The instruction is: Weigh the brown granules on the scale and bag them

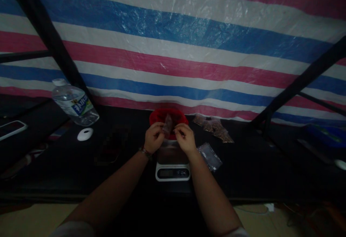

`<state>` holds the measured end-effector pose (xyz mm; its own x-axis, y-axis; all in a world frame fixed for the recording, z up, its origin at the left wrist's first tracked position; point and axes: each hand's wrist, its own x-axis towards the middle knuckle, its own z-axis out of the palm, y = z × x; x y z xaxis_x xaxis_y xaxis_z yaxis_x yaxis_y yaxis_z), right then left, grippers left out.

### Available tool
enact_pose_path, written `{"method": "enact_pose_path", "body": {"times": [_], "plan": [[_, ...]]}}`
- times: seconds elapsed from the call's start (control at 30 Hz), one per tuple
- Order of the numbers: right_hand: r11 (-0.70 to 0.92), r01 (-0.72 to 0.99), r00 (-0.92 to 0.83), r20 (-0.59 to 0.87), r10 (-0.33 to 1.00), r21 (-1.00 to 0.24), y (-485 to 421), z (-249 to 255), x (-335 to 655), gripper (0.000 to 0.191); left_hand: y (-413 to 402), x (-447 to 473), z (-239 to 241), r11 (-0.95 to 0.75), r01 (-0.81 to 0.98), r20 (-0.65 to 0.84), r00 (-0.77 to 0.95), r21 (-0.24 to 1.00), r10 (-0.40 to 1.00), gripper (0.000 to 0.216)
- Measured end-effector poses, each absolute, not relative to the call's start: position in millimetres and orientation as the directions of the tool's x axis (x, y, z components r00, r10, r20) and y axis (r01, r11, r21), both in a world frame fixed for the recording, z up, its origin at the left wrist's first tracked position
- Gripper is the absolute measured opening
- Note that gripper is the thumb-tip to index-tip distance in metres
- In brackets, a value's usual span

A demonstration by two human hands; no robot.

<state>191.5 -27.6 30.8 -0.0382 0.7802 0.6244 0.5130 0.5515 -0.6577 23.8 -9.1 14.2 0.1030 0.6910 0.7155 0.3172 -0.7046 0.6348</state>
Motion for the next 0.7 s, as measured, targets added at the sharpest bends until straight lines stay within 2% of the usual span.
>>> {"method": "enact_pose_path", "body": {"times": [0.07,0.17,0.27,0.37,0.47,0.57,0.63,0.7], "plan": [[0.546,0.438,0.031,0.619,0.785,-0.714,-23.8,28.0,191.9,0.017,-8.0,22.1,13.8,-0.687,0.296,0.703,0.067,0.664,0.708,0.019],[0.458,0.284,0.106,0.503,0.858,-0.842,-17.6,20.8,192.4,0.045,-7.8,21.3,12.7,-0.672,0.25,0.682,0.056,0.697,0.729,0.023],[0.316,0.013,0.02,0.316,0.948,-0.949,-14.5,15.3,192.1,0.054,-6.9,22.5,11.8,-0.623,0.172,0.627,0.038,0.763,0.778,0.026],[0.163,-0.174,-0.093,0.181,0.979,-0.971,-15.0,14.8,191.8,0.051,-2.5,24.0,11.0,-0.529,0.057,0.532,-0.047,0.847,0.846,0.027],[0.123,-0.221,-0.094,0.147,0.985,-0.968,-15.6,16.5,192.5,0.047,4.1,23.7,10.5,-0.474,-0.041,0.463,-0.157,0.88,0.872,0.028],[0.137,-0.226,-0.02,0.145,0.989,-0.964,-14.7,18.5,194.1,0.04,8.4,22.1,10.3,-0.475,-0.038,0.448,-0.276,0.879,0.851,0.016],[0.133,-0.212,0.032,0.129,0.991,-0.968,-14.4,19.6,195.1,0.039,8.8,21.5,9.7,-0.478,0.001,0.458,-0.287,0.878,0.841,0.01],[0.119,-0.191,0.065,0.108,0.992,-0.974,-14.6,20.5,195.6,0.041,8.2,22.0,8.3,-0.463,0.038,0.459,-0.227,0.885,0.859,0.013]]}}
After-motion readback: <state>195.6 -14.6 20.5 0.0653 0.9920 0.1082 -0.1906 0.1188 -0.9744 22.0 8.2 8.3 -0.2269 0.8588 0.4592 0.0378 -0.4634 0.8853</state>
